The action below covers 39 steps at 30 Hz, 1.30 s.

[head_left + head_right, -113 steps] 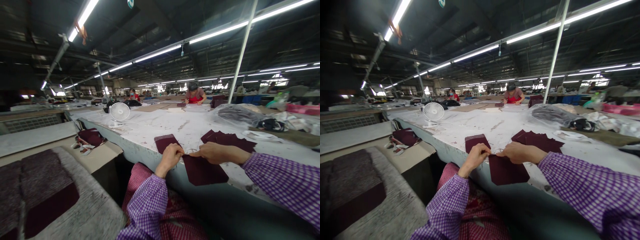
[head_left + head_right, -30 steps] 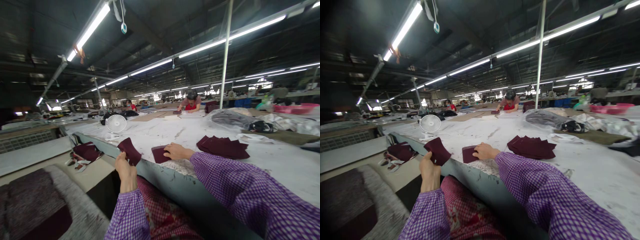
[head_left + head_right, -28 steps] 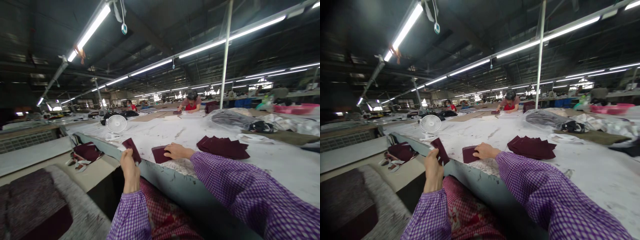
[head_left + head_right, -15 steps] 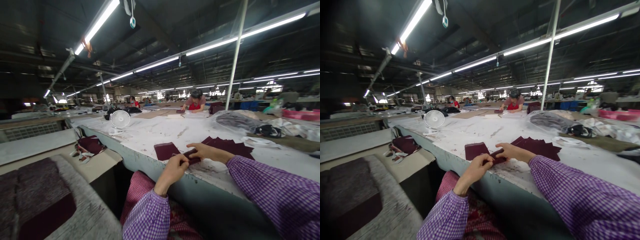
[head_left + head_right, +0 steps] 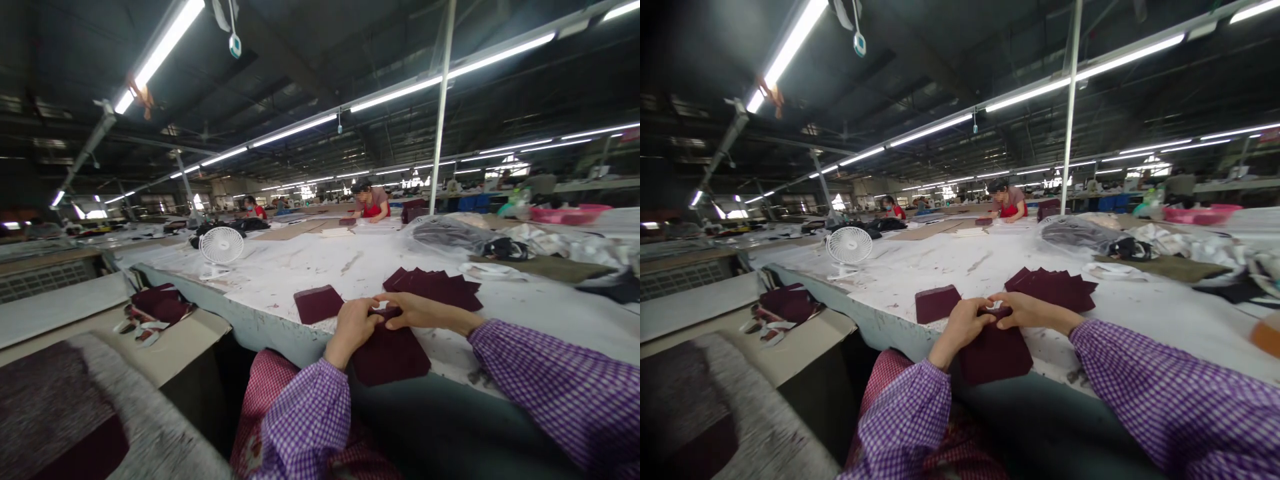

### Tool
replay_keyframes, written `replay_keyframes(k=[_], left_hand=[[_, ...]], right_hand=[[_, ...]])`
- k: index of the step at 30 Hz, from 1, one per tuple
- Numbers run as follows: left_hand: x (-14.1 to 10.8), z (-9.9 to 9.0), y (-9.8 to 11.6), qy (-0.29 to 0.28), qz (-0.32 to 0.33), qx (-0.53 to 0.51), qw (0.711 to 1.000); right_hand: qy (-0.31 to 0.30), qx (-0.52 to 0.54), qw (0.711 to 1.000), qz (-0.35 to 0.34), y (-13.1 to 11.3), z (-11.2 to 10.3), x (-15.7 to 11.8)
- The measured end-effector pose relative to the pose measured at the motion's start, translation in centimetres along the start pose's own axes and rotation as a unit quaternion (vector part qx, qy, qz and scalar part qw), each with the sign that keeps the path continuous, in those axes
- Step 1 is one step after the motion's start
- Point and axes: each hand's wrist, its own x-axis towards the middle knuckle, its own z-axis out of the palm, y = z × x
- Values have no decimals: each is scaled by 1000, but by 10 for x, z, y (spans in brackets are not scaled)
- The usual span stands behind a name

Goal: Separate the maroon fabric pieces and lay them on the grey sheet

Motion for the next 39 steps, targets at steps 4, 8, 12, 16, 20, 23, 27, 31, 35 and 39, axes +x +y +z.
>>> replay_keyframes(k=[4, 8, 12, 16, 20, 23, 27, 31, 35, 39], left_hand=[[4, 15, -2, 1, 28, 51, 998], [3, 22, -6, 1, 44, 80, 996], [2, 24, -8, 13, 47, 83, 995], [1, 24, -8, 10, 48, 84, 995], [2, 24, -8, 10, 55, 87, 995], [2, 24, -9, 12, 59, 92, 994], [1, 24, -9, 14, 64, 98, 993], [-1, 21, -7, -3, 82, 123, 989], [-1, 19, -5, -10, 93, 143, 985], [-2, 19, -5, -11, 89, 136, 987]], right_hand=[[44, -135, 990, 14, 20, -10, -6], [37, -167, 985, -12, 28, -21, -20], [43, -186, 980, -64, 20, -20, -24], [58, -230, 968, -87, 7, -16, -22], [48, -260, 962, -72, 1, -15, -23], [50, -280, 956, -64, 2, -14, -23], [62, -359, 926, -95, 8, -8, -23], [40, -476, 863, -162, 11, 1, -25], [25, -511, 843, -168, 13, 3, -31], [59, -437, 892, -98, 10, -6, -36]])
